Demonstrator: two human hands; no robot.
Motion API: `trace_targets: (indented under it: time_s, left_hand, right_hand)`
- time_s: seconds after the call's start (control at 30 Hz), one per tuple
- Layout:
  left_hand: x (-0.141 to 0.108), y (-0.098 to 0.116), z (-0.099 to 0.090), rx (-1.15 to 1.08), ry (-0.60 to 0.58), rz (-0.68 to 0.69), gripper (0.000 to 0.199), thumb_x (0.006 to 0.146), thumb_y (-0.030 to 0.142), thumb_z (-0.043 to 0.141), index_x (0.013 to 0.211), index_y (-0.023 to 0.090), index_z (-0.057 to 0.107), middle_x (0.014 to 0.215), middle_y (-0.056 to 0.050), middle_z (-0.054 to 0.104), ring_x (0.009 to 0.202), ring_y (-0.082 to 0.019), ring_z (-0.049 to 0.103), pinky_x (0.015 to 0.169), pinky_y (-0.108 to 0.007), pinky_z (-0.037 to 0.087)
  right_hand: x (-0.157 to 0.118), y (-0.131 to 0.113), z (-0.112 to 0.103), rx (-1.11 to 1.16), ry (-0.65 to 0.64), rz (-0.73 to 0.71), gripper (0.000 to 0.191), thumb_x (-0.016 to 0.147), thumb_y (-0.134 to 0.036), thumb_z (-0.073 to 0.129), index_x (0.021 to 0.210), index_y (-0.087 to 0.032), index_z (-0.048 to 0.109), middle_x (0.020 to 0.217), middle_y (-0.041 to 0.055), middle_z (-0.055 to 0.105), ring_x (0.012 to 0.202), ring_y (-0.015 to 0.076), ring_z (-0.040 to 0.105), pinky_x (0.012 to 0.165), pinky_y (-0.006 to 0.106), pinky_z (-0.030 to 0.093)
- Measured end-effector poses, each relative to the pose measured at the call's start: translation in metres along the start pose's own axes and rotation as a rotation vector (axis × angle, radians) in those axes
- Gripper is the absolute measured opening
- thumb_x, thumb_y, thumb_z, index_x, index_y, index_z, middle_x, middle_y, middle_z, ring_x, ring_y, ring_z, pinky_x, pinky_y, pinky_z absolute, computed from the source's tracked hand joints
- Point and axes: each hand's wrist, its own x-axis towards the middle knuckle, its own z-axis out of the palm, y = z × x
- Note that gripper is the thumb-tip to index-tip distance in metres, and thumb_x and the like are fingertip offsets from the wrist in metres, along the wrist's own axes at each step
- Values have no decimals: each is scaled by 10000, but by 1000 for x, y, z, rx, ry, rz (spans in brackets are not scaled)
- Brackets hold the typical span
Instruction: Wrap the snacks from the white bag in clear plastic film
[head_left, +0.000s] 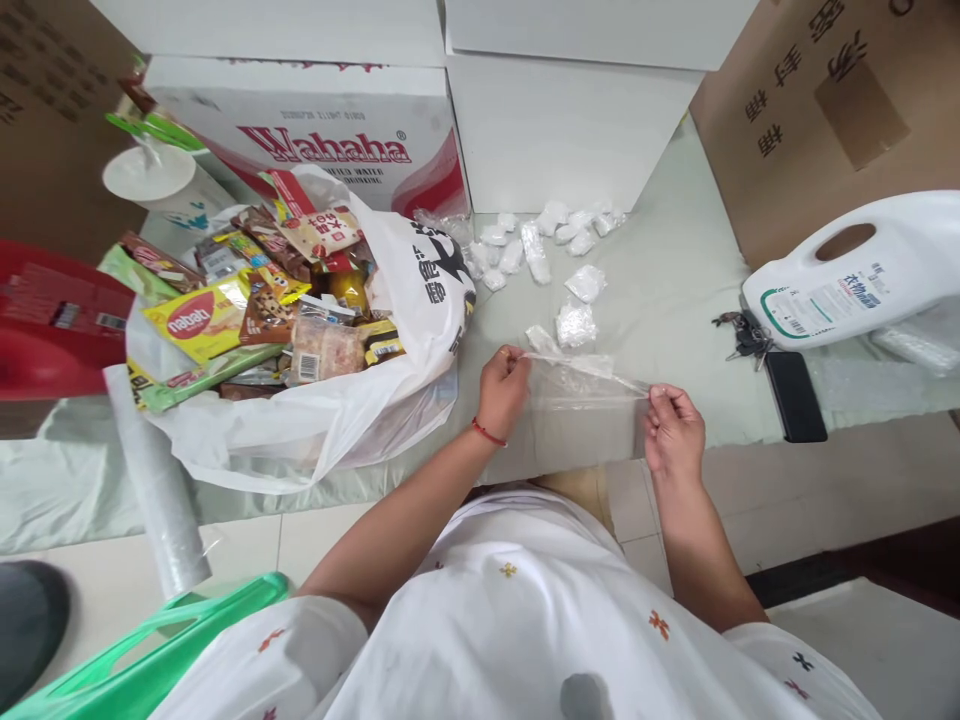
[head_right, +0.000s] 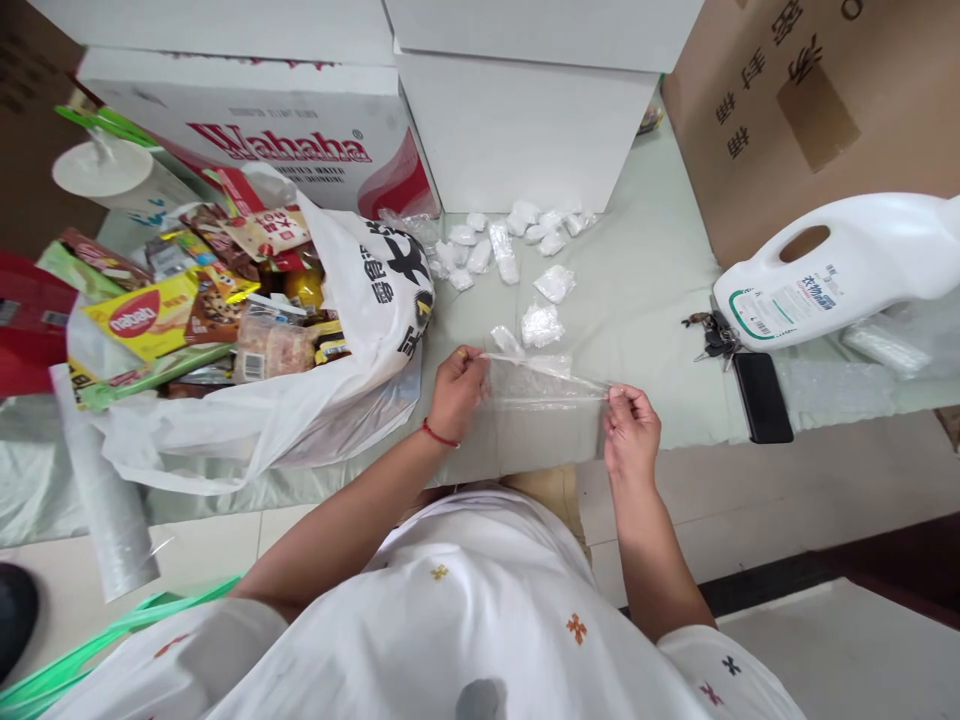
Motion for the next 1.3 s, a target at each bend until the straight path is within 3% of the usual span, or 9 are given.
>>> trace_targets:
  time_s: [0.17,0.23,0.37,0.47,0.63,0.87,1.0,1.13,1.3]
  left_hand:
    - [-17,9,-2,-4,-21,82,234,881,409,627,795,232,500,585,83,349,489,-97,323,488,-234,326]
    - [-25,14,-4,93,-65,166,295,903,482,626,798,230,514,586,76,345,510,-101,325,507,-242,299]
    - [-41,22,-6,254,-132,315,344,934,510,610,773,222,512,575,79,314,525,-98,269,538,-253,263]
    - [-50,26,-7,311,-141,403,320,959,466,589,772,219,511,568,84,310,522,-97,251,548,-254,267]
    - [-57,24,-23,343,-50,380,343,960,506,588,779,221,531,559,80,334,513,-102,287,542,-258,274]
    - [-50,-9,-56,303,129,234,310,997,500,510,841,233,507,657,46,429,607,-141,438,623,-271,402]
    - [-58,-13,-60,612,135,447,331,903,405,625,1157,201,567,1074,-99,600,1019,-255,594,934,-420,495]
    - [-63,8,-57,724,5,676,586,877,340,623,1422,196,461,1418,-175,484,1436,-342,400,1189,-549,331]
    - [-40,43,-49,768,-144,731,363,967,318,509,1300,191,584,1329,-150,593,1377,-300,491,1168,-497,376]
  right_hand:
    - [-10,6,-24,-224,-158,-8,339,822,-514,782,960,-221,682,815,5,630,612,103,520,491,215,418]
    - [-9,-4,-32,-330,-222,-148,419,849,-512,760,1170,-258,670,1096,62,682,930,173,649,747,301,562]
    - [-2,-29,-26,-606,-408,-410,816,806,-489,810,1512,-333,433,1495,97,519,1411,272,459,1159,493,411]
    - [3,-36,-2,-815,-502,-482,913,747,-461,857,1533,-300,420,1390,109,606,1338,311,507,1118,516,433]
    - [4,-28,29,-775,-492,-459,245,968,-398,584,1107,-244,713,920,46,708,857,207,650,834,378,531]
    - [0,-30,22,-474,-452,-247,246,915,-462,679,912,-223,734,845,8,655,709,135,585,647,267,535]
    - [-7,-33,20,-386,-615,-243,206,904,-445,706,919,-242,736,1097,49,631,760,134,606,585,271,573]
    - [-12,-39,20,-440,-756,-286,189,947,-427,667,951,-249,732,1158,73,691,918,176,673,675,293,594]
    - [-14,-49,17,-531,-943,-364,173,985,-381,624,947,-244,723,1249,88,725,1163,226,686,1007,399,539]
